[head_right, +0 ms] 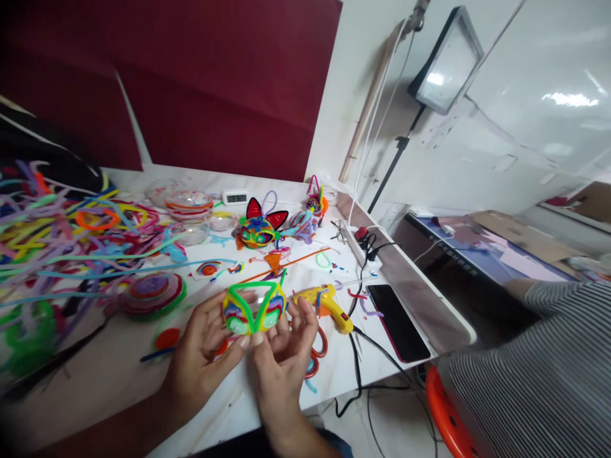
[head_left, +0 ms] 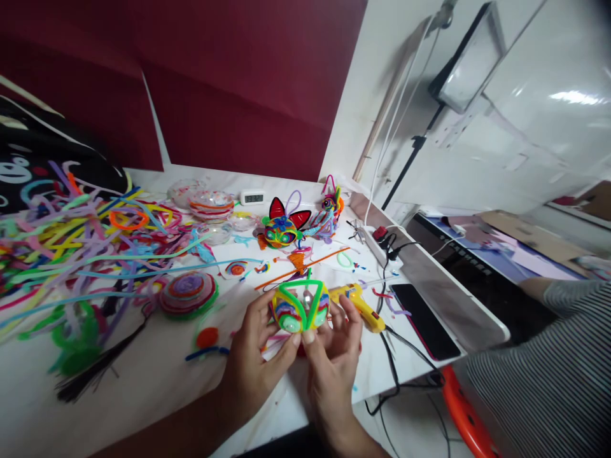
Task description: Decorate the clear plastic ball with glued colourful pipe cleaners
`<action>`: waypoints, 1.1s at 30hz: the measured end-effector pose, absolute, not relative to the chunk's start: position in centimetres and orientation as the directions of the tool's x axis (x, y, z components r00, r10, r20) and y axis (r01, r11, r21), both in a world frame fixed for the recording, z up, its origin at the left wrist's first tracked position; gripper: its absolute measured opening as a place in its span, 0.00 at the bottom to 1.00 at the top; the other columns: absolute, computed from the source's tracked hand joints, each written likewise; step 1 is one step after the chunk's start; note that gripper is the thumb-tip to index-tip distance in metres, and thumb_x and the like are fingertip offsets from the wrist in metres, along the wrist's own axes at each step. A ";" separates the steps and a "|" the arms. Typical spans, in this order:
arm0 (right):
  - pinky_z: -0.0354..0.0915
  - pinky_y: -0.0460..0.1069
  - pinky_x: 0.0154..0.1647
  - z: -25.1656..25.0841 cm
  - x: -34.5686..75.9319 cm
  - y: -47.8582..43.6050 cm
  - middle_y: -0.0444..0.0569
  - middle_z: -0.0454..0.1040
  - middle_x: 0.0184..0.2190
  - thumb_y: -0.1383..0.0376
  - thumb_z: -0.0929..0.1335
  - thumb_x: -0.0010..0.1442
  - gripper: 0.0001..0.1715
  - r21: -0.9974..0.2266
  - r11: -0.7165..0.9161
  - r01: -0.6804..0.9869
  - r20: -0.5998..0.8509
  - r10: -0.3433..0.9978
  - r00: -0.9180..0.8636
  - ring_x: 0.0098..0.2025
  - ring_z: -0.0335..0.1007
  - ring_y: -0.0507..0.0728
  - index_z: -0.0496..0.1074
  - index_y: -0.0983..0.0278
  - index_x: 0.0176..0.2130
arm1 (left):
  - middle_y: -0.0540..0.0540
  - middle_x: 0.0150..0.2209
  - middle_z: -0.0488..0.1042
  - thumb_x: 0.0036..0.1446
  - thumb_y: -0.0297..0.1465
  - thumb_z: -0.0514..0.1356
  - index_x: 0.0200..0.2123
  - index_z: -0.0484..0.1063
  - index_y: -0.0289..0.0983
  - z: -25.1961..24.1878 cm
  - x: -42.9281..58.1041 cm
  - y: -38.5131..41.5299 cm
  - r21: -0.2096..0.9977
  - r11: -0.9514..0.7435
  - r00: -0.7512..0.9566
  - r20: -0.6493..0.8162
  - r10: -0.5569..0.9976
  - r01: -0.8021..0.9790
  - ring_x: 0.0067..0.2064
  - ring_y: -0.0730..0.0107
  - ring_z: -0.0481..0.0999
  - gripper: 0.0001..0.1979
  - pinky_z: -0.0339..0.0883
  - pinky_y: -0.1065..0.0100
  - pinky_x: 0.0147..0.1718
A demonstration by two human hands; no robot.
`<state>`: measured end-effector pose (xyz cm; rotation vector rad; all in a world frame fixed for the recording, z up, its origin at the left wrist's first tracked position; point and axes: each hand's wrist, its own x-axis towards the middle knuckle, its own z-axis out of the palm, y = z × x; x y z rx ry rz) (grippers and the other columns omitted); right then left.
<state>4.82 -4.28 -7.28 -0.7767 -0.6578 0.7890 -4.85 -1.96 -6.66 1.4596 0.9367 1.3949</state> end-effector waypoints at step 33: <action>0.71 0.54 0.50 -7.1 5.0 -3.9 0.50 0.68 0.51 0.66 0.75 0.53 0.35 -0.787 0.412 -0.460 0.151 0.850 0.504 0.50 0.75 0.56 0.58 0.56 0.56 | 0.38 0.55 0.73 0.58 0.29 0.63 0.55 0.59 0.40 -7.3 -5.0 -1.1 0.959 -0.284 0.163 0.283 0.945 -0.017 0.55 0.60 0.77 0.24 0.75 0.64 0.49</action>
